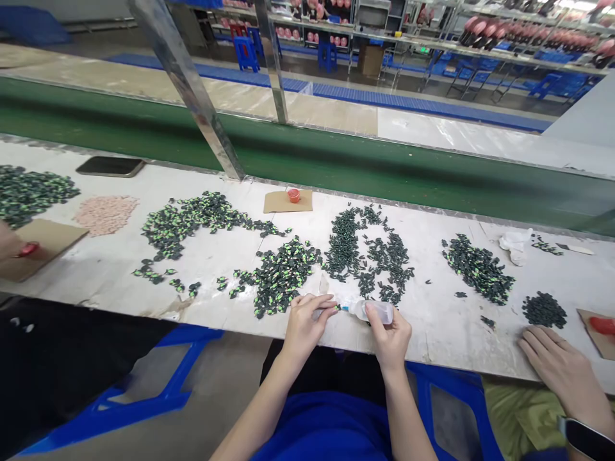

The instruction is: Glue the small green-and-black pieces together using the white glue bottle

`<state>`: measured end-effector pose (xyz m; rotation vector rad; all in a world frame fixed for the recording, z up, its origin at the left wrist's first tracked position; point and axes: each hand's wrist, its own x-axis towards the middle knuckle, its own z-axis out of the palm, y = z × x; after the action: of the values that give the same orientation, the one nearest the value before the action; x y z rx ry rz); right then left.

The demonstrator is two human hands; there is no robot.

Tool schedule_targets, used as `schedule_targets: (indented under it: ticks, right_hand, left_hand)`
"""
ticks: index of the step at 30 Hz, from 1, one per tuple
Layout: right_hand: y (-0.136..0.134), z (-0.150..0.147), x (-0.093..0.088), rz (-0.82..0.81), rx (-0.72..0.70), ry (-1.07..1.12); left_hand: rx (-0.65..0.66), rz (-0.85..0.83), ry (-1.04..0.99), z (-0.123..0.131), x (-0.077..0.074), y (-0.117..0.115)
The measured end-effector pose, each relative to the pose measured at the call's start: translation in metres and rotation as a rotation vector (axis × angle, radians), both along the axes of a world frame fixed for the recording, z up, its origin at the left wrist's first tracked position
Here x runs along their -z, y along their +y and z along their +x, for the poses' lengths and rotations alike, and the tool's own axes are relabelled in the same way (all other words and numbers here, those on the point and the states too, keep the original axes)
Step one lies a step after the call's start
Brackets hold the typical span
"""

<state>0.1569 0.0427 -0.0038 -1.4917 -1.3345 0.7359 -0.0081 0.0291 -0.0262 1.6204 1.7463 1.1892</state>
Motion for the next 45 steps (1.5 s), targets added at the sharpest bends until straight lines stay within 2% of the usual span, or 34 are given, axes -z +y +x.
schedule_targets:
  ticks: [10, 23, 25, 29, 31, 35, 38, 42, 45]
  right_hand:
    - [-0.002, 0.001, 0.004, 0.018, 0.048, 0.008]
    - [-0.002, 0.002, 0.006, 0.027, -0.009, 0.02]
    - [-0.002, 0.003, 0.007, 0.033, 0.029, 0.059]
    - [-0.004, 0.002, 0.005, 0.13, 0.224, 0.234]
    - [-0.003, 0.0, 0.003, 0.169, 0.263, 0.275]
    - [0.003, -0.009, 0.0, 0.215, 0.187, 0.247]
    - [0.009, -0.021, -0.003, 0.24, 0.032, 0.189]
    - [0.02, -0.038, -0.011, 0.188, -0.158, 0.04]
    - [0.029, -0.049, -0.016, 0.134, -0.191, -0.012]
  left_hand:
    - [0.002, 0.02, 0.003, 0.0, 0.006, 0.001]
    - [0.009, 0.018, 0.013, 0.0, 0.005, 0.001]
    - [0.009, 0.021, 0.017, 0.0, 0.005, 0.001]
    - [0.021, 0.046, 0.045, -0.001, 0.007, 0.001]
    - [0.033, 0.066, 0.073, -0.001, 0.008, 0.001]
    - [0.057, 0.113, 0.121, -0.003, 0.008, 0.003]
    - [0.07, 0.166, 0.158, -0.003, 0.008, 0.004]
    - [0.057, 0.207, 0.193, -0.005, 0.01, -0.001]
    - [0.016, 0.224, 0.17, -0.011, 0.011, -0.01]
